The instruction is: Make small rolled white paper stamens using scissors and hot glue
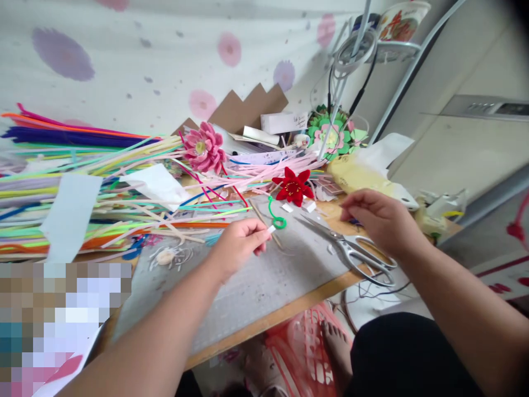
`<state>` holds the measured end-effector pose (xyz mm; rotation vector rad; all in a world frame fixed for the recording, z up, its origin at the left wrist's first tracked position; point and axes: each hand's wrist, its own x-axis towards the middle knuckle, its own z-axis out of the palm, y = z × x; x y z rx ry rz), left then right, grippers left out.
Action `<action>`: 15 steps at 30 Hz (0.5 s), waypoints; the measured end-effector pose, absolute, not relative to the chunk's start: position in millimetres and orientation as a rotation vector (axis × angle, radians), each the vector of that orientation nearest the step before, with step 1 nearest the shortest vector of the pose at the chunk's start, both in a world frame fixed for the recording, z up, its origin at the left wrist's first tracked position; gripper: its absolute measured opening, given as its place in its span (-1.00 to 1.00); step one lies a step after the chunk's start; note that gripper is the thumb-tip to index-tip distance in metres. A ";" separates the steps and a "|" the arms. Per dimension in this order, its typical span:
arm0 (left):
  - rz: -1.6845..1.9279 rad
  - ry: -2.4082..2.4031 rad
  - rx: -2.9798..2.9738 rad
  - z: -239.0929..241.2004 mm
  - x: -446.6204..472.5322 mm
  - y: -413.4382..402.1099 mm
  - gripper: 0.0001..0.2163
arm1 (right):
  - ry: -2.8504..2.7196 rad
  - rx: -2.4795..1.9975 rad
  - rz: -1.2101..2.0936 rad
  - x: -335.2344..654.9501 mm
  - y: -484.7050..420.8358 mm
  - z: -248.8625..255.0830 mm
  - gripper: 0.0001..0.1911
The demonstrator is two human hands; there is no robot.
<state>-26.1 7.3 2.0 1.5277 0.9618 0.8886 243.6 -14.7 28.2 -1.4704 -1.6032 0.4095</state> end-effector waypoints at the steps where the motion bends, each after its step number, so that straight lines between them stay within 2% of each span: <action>1: 0.878 0.963 1.527 2.4 -25.4 6.4 -0.83 | -1.617 -1.595 0.334 264.4 -19.6 23.3 -0.91; 3: 0.872 0.978 1.529 2.3 -24.3 5.8 -0.82 | -1.641 -1.944 0.145 302.8 -30.7 10.3 -0.88; 6: 0.870 0.993 1.553 1.1 -22.7 5.8 -0.80 | -1.566 -2.145 0.021 342.6 -46.0 -5.8 -0.82; 15: 0.825 1.102 1.633 1.6 -17.0 5.2 -0.81 | -1.577 -2.337 0.072 372.0 -32.8 -22.2 -0.81</action>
